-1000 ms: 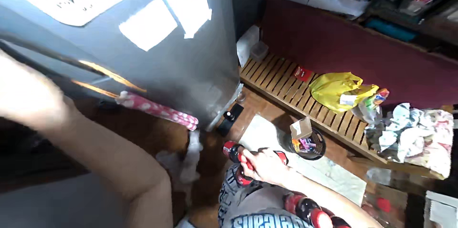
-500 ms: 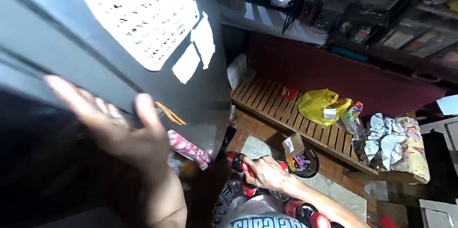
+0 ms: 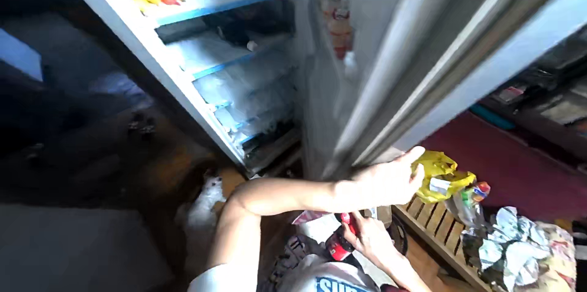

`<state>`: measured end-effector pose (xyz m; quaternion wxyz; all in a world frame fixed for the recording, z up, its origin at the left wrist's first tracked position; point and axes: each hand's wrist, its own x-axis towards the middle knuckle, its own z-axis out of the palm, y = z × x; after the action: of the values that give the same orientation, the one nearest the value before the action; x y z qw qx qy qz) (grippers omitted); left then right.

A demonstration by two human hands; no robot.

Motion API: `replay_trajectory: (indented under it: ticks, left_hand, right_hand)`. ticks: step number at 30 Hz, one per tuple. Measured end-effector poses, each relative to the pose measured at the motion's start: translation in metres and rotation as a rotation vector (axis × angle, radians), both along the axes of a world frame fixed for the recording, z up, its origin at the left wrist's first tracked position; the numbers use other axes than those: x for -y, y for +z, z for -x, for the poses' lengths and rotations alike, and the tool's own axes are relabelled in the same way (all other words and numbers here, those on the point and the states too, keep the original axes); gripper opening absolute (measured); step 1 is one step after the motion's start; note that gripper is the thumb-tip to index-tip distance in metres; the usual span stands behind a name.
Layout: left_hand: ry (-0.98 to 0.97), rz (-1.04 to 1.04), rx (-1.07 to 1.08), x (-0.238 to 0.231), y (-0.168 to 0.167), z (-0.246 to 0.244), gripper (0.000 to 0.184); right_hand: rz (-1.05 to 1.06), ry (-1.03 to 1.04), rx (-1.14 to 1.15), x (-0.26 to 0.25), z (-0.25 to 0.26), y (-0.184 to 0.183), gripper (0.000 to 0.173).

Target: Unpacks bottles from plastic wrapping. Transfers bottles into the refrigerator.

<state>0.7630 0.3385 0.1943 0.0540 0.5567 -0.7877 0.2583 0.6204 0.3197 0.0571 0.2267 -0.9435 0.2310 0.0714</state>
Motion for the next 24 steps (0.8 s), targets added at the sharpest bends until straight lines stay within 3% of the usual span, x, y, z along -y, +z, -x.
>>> replay_trajectory:
  ticks: [3,8,12,14,17,19,21,23,24]
  left_hand:
    - [-0.054,-0.044,0.114,0.040,-0.007,0.018,0.038]
    - [0.019,-0.317,0.158,0.089,-0.003,0.049,0.035]
    - [0.033,-0.440,-0.057,0.112,-0.001,0.063,0.037]
    - [0.050,-0.421,-0.047,0.126,-0.009,0.071,0.035]
    - [0.186,-0.225,0.174,0.160,-0.048,0.094,0.031]
    - [0.095,-0.279,-0.071,0.139,-0.041,0.089,0.035]
    - [-0.257,-0.310,-0.436,0.082,-0.036,0.050,0.041]
    - [-0.446,-0.370,-0.688,0.027,-0.069,-0.003,0.042]
    - [-0.448,-0.534,-0.789,0.006,-0.088,-0.035,0.045]
  right_hand:
    - [0.055,-0.115,0.023,0.003,0.018,-0.007,0.050]
    - [0.094,-0.159,0.047,0.006,0.043,-0.007,0.053]
    - [0.119,-0.184,0.091,0.003,0.049,-0.009,0.053]
    - [0.136,-0.211,0.124,-0.002,0.048,-0.013,0.052]
    - [0.162,-0.259,0.178,-0.006,0.042,-0.013,0.053]
    - [0.184,-0.303,0.233,-0.009,0.035,-0.016,0.051]
    - [0.239,-0.348,0.314,-0.013,0.025,-0.021,0.047]
    - [0.236,-0.393,0.365,-0.017,0.013,-0.023,0.045]
    - [0.214,-0.415,0.363,-0.019,0.005,-0.021,0.045]
